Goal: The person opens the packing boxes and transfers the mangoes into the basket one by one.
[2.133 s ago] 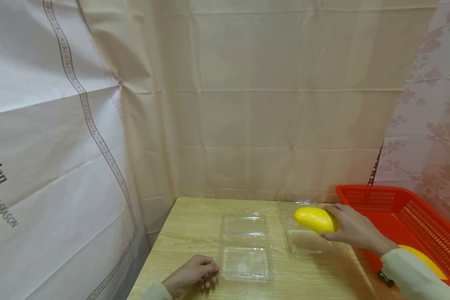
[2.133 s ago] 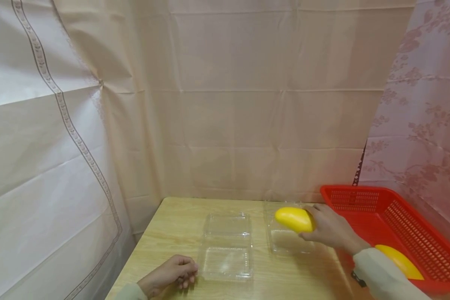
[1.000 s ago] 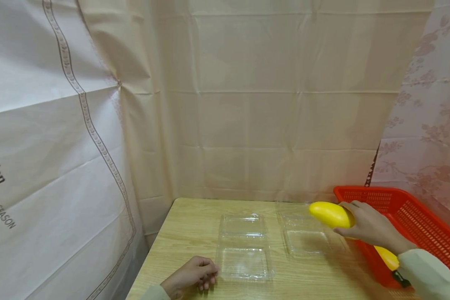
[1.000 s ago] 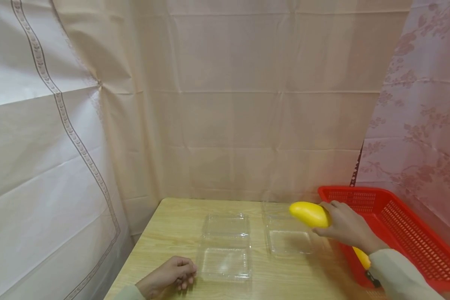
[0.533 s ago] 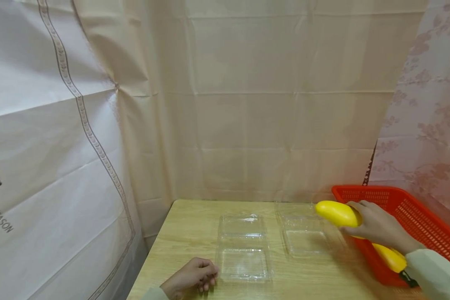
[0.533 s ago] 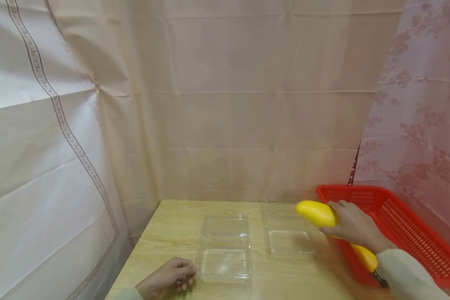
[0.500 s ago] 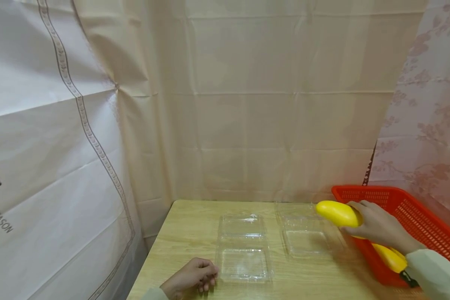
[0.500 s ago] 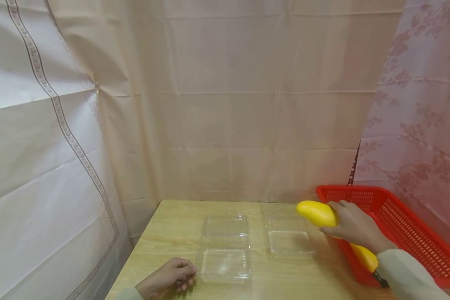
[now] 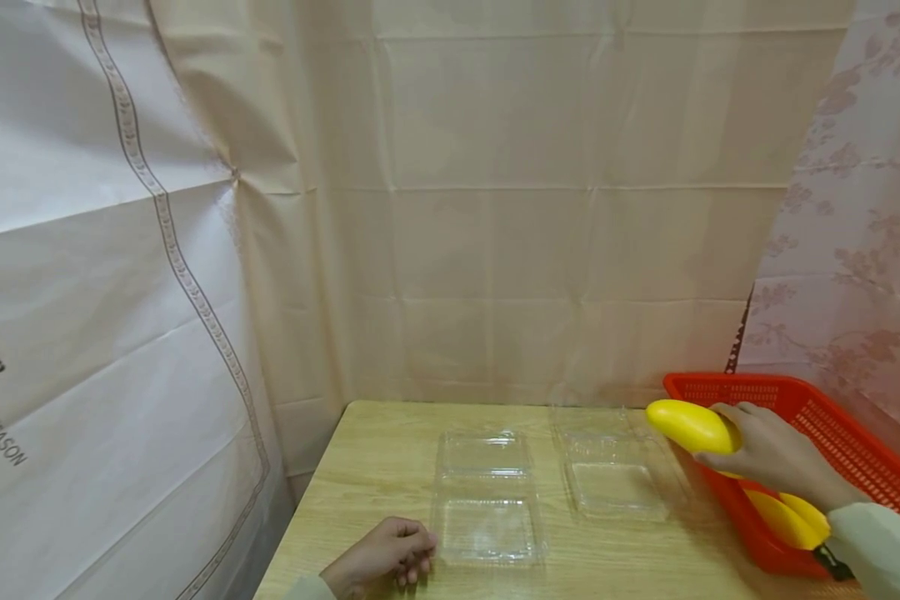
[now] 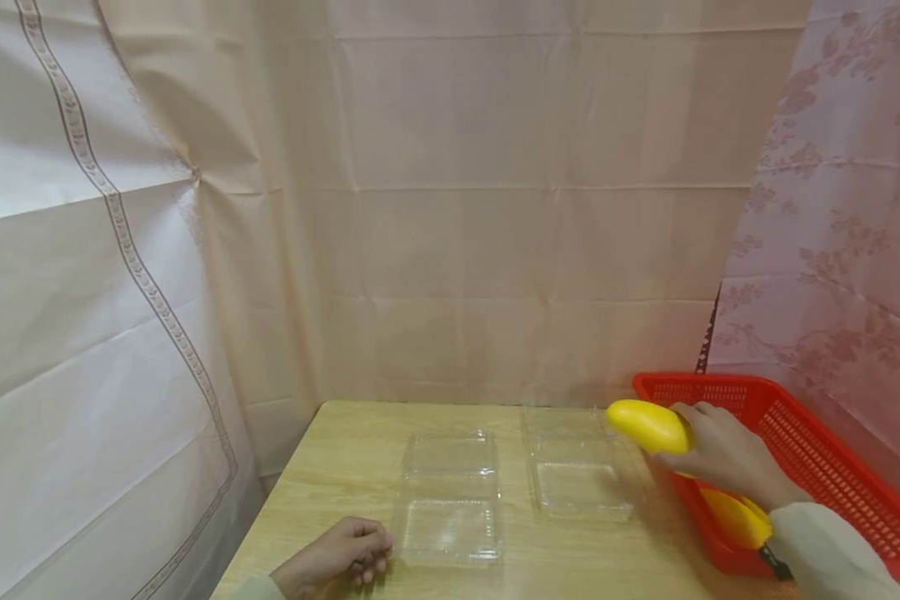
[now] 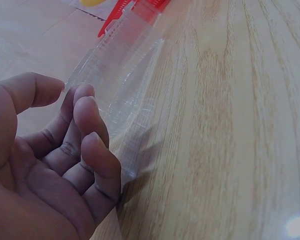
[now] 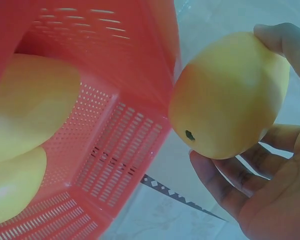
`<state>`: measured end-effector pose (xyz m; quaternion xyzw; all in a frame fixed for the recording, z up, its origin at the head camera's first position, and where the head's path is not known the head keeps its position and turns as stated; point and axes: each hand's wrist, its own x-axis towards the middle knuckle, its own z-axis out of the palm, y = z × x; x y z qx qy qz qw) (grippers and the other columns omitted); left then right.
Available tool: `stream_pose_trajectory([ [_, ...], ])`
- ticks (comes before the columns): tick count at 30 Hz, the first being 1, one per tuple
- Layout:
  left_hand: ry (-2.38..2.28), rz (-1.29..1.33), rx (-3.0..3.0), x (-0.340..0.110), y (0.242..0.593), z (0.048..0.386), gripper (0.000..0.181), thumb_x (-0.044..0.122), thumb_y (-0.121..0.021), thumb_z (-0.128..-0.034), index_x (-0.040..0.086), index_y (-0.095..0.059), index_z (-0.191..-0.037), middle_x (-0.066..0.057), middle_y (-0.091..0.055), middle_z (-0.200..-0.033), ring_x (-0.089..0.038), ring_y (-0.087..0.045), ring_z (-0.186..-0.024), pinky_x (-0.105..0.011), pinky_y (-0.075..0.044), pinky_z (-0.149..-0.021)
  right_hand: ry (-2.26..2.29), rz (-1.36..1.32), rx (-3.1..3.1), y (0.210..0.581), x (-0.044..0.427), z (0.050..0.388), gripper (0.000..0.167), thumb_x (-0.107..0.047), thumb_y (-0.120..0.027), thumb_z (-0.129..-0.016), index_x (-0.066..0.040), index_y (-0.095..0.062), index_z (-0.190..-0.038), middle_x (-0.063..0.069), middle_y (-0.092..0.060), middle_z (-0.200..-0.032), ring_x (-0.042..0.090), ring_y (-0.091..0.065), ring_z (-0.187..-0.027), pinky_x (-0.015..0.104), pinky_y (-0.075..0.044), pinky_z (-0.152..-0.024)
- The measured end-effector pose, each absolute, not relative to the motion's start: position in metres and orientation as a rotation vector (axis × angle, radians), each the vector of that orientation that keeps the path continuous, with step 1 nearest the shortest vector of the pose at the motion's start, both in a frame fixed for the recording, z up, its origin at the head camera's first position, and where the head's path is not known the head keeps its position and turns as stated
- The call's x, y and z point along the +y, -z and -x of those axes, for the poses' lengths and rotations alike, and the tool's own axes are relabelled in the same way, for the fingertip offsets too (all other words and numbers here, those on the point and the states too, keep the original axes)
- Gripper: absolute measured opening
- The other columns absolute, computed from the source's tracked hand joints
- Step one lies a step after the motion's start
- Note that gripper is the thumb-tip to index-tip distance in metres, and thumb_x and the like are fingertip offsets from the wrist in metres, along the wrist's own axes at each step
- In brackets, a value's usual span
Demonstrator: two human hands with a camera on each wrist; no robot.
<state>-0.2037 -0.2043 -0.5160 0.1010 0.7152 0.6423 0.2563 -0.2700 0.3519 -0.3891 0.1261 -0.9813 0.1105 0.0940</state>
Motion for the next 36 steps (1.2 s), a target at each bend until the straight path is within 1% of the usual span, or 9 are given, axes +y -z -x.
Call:
stream_pose_trajectory([
  [6, -1.741, -0.260, 1.938, -0.204, 0.515, 0.204, 0.029, 0.022, -0.059, -0.1049, -0.004, -0.070, -0.103, 0.000, -0.067, -0.077, -0.006, -0.054, -0.057, -0.019, -0.044, -0.052, -0.335, -0.369, -2.906, 0.388, 0.357, 0.270, 0.105, -0.071, -0.080, -0.074, 0.012, -0.056, -0.132, 0.031, -0.061, -0.115, 0.036, -0.057, -0.090, 0.055, -0.053, -0.073],
  [10, -1.738, -0.254, 1.953, -0.203, 0.515, 0.204, 0.028, 0.022, -0.059, -0.1051, -0.004, -0.070, -0.103, -0.001, -0.067, -0.077, -0.007, -0.054, -0.057, -0.019, -0.044, -0.051, -0.331, -0.361, -2.909, 0.388, 0.361, 0.270, 0.105, -0.072, -0.079, -0.074, 0.012, -0.055, -0.132, 0.032, -0.061, -0.116, 0.038, -0.058, -0.092, 0.058, -0.052, -0.073],
  [14, -1.727, -0.250, 1.975, -0.203, 0.516, 0.204, 0.028, 0.022, -0.058, -0.1054, -0.004, -0.070, -0.102, -0.001, -0.067, -0.077, -0.007, -0.055, -0.057, -0.020, -0.044, -0.051, -0.331, -0.337, -2.931, 0.389, 0.366, 0.269, 0.106, -0.073, -0.078, -0.074, 0.012, -0.054, -0.133, 0.031, -0.060, -0.116, 0.038, -0.057, -0.091, 0.058, -0.052, -0.073],
  [25, -1.719, -0.238, 1.992, -0.202, 0.517, 0.205, 0.028, 0.022, -0.058, -0.1050, -0.004, -0.070, -0.102, -0.001, -0.067, -0.077, -0.007, -0.055, -0.057, -0.020, -0.045, -0.051, -0.347, -0.321, -2.960, 0.390, 0.376, 0.271, 0.104, -0.068, -0.080, -0.076, 0.014, -0.053, -0.134, 0.030, -0.060, -0.112, 0.035, -0.056, -0.087, 0.056, -0.053, -0.072],
  [29, -1.717, -0.230, 1.998, -0.202, 0.518, 0.205, 0.028, 0.021, -0.059, -0.1047, -0.004, -0.070, -0.101, -0.001, -0.067, -0.076, -0.007, -0.055, -0.057, -0.020, -0.045, -0.051, -0.347, -0.310, -2.961, 0.392, 0.378, 0.271, 0.106, -0.070, -0.080, -0.075, 0.014, -0.053, -0.134, 0.027, -0.061, -0.110, 0.033, -0.055, -0.085, 0.055, -0.053, -0.071],
  [34, -1.714, -0.230, 1.996, -0.202, 0.519, 0.205, 0.028, 0.022, -0.059, -0.1048, -0.003, -0.070, -0.101, -0.001, -0.067, -0.076, -0.008, -0.055, -0.057, -0.020, -0.045, -0.051, -0.349, -0.302, -2.962, 0.393, 0.383, 0.270, 0.106, -0.070, -0.080, -0.076, 0.014, -0.051, -0.135, 0.028, -0.061, -0.110, 0.033, -0.056, -0.085, 0.056, -0.053, -0.070],
  [36, -1.712, -0.238, 1.992, -0.202, 0.518, 0.206, 0.028, 0.022, -0.059, -0.1048, -0.003, -0.070, -0.101, -0.001, -0.067, -0.076, -0.008, -0.054, -0.057, -0.020, -0.044, -0.051, -0.352, -0.302, -2.966, 0.393, 0.385, 0.270, 0.104, -0.068, -0.080, -0.077, 0.014, -0.051, -0.134, 0.030, -0.060, -0.111, 0.036, -0.056, -0.087, 0.057, -0.053, -0.069],
])
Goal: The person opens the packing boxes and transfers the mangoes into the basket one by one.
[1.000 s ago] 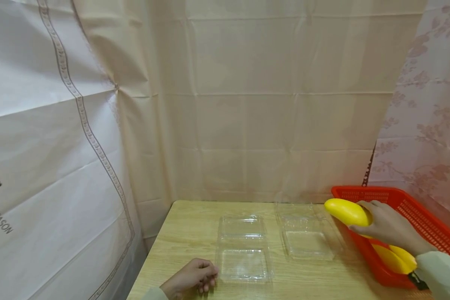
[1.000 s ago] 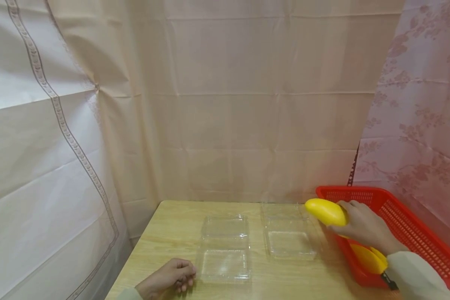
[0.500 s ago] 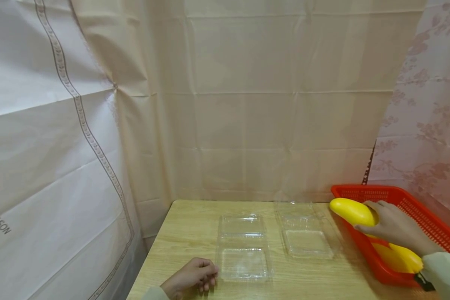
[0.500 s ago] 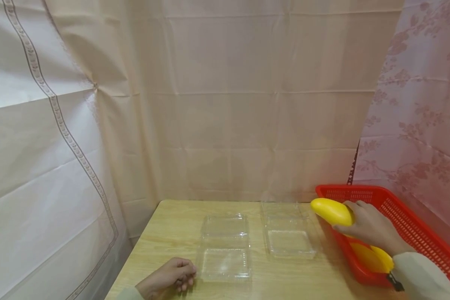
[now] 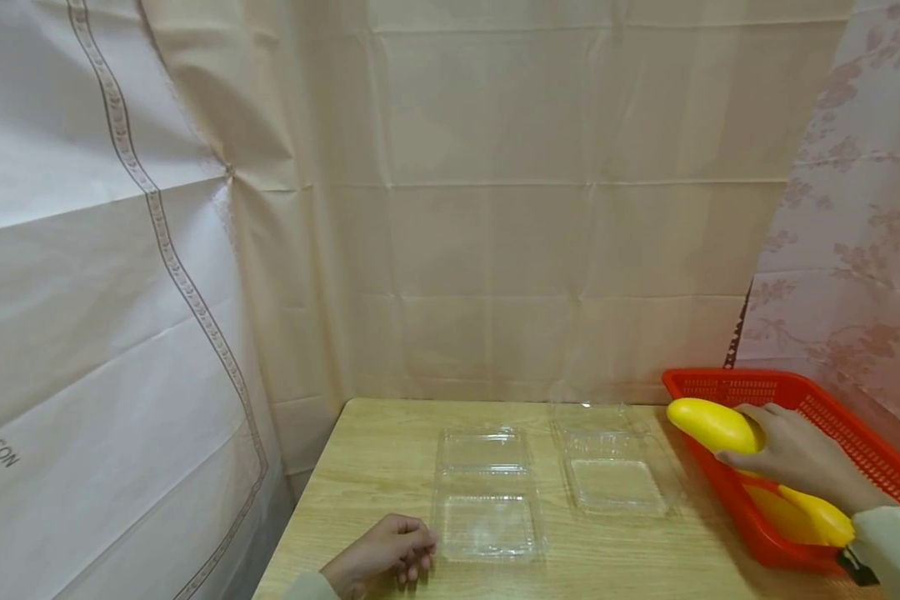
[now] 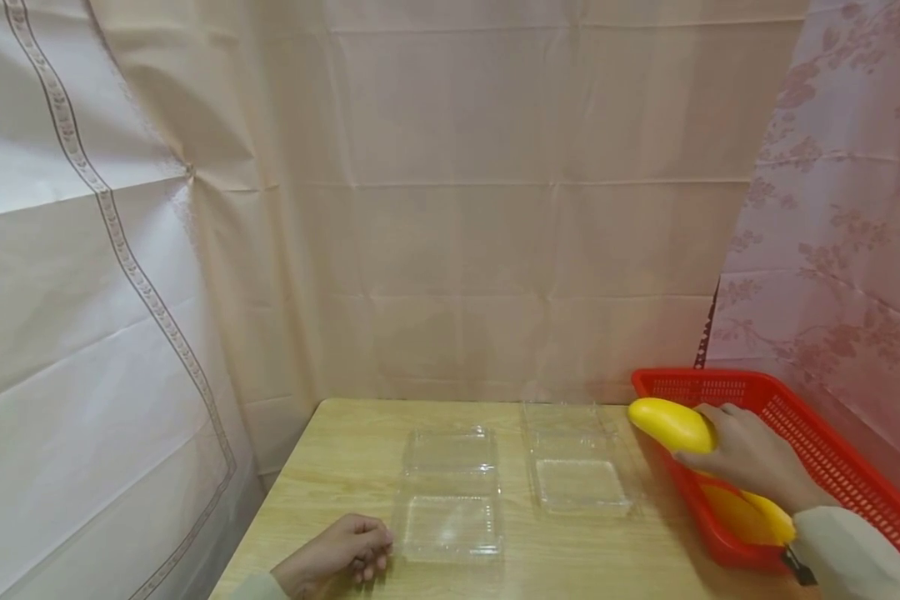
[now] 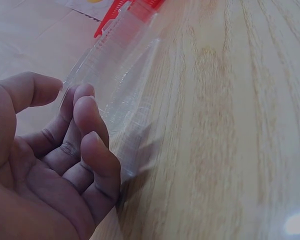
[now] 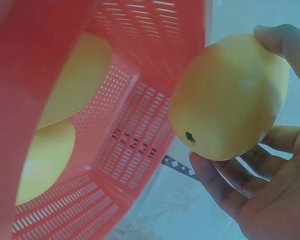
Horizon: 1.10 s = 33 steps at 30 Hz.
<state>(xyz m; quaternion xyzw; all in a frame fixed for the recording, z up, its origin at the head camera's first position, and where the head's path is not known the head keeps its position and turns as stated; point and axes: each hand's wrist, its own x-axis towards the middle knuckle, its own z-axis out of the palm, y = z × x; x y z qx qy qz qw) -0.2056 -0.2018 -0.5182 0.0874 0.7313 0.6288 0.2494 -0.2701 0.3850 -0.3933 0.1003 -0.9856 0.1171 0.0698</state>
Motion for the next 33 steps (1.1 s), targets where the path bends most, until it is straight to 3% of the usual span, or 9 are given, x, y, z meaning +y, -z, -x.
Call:
stream_pose_trajectory([
  [10, -1.714, -0.236, 1.988, -0.202, 0.518, 0.206, 0.029, 0.023, -0.059, -0.1049, -0.003, -0.071, -0.101, -0.001, -0.067, -0.076, -0.007, -0.055, -0.057, -0.020, -0.044, -0.051, -0.335, -0.252, -2.982, 0.398, 0.394, 0.269, 0.104, -0.068, -0.080, -0.077, 0.015, -0.052, -0.132, 0.034, -0.059, -0.113, 0.041, -0.056, -0.091, 0.060, -0.050, -0.072],
  [20, -1.717, -0.232, 1.981, -0.203, 0.516, 0.204, 0.029, 0.024, -0.060, -0.1049, -0.003, -0.070, -0.101, -0.001, -0.067, -0.076, -0.007, -0.054, -0.057, -0.020, -0.044, -0.051, -0.319, -0.240, -2.990, 0.401, 0.405, 0.269, 0.101, -0.066, -0.079, -0.079, 0.018, -0.052, -0.129, 0.032, -0.061, -0.107, 0.038, -0.054, -0.087, 0.054, -0.048, -0.070],
  [27, -1.718, -0.230, 1.979, -0.203, 0.515, 0.205, 0.029, 0.024, -0.060, -0.1046, -0.003, -0.070, -0.101, -0.001, -0.067, -0.076, -0.007, -0.055, -0.057, -0.020, -0.045, -0.052, -0.330, -0.207, -3.017, 0.405, 0.416, 0.271, 0.102, -0.065, -0.079, -0.080, 0.021, -0.051, -0.126, 0.038, -0.060, -0.110, 0.046, -0.057, -0.091, 0.066, -0.048, -0.077],
  [33, -1.718, -0.241, 1.980, -0.203, 0.516, 0.204, 0.029, 0.024, -0.059, -0.1049, -0.003, -0.070, -0.102, -0.001, -0.067, -0.077, -0.007, -0.055, -0.058, -0.020, -0.045, -0.052, -0.335, -0.212, -3.010, 0.410, 0.424, 0.269, 0.098, -0.063, -0.078, -0.082, 0.022, -0.052, -0.124, 0.036, -0.062, -0.108, 0.046, -0.058, -0.091, 0.067, -0.048, -0.079],
])
